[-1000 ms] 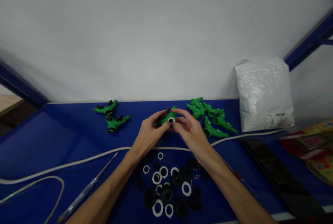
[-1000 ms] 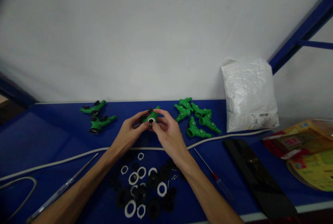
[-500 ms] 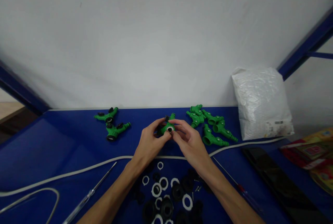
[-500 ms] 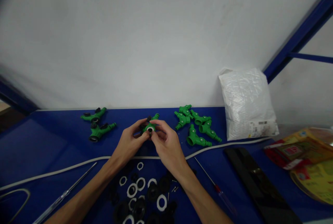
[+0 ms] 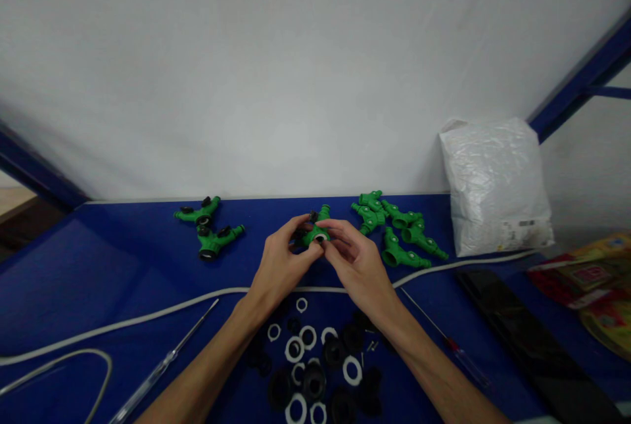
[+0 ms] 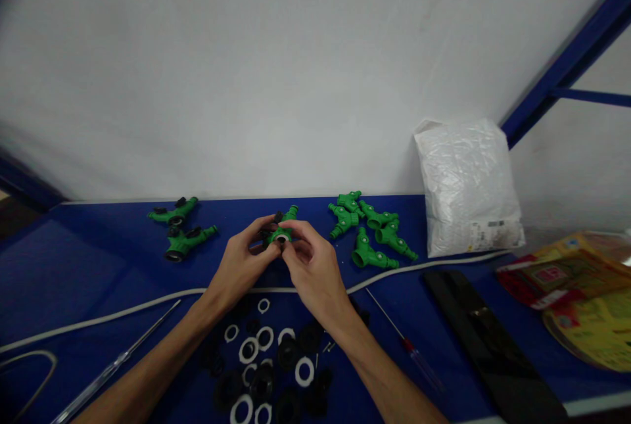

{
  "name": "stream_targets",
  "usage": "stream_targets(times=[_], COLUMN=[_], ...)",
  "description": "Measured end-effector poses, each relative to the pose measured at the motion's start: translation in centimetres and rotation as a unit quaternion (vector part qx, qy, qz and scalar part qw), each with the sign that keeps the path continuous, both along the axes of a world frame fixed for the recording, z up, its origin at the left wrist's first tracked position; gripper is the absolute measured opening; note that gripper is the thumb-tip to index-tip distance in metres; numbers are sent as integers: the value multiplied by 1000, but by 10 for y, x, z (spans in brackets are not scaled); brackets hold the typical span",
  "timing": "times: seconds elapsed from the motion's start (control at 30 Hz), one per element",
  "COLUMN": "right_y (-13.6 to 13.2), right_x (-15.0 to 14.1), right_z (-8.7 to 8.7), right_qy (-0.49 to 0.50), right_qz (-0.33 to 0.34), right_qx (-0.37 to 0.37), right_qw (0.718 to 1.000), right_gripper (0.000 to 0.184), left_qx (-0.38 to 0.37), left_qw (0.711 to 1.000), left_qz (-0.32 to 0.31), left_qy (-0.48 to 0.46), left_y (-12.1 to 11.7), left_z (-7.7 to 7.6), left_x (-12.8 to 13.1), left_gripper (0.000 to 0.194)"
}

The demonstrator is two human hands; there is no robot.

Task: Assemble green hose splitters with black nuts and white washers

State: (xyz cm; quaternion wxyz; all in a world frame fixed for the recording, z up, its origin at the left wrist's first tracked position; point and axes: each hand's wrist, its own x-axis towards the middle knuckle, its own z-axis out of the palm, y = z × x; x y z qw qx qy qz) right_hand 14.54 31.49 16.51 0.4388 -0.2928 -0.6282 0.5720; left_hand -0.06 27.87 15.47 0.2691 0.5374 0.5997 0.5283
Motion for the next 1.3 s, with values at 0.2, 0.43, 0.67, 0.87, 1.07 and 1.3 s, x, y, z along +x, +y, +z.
stream_targets(times=[0.2,0.43,0.67,0.87,1.07,1.3], right_y=[-1,-3,-5,-6,-2,0], right_x=[0,1,-1,0,4,5], right_z=[-1,1,2,2,6,2], right_qy=[-2,-3,-10,-25,-12,-10], right_qz=[-6,-17,-43,-53,14,48], right_qx=[14,8,31,52,5,-4], right_qw=[1000,1000,999,997,1000,999], right_gripper=[21,25,25,25,35,45], left_qx=[2,0,1,1,-18,2], left_qw=[1000,1000,1000,1000,999,995], left_qz=[1,-11,-4,-5,-21,-56], left_qy=[1,-11,-5,-3,-38,-85], left_y=[0,-1,-2,-4,-2,2], left_z=[3,2,4,7,11,6], left_x=[0,0,4,5,0,-6], left_gripper=[48,54,53,52,52,53])
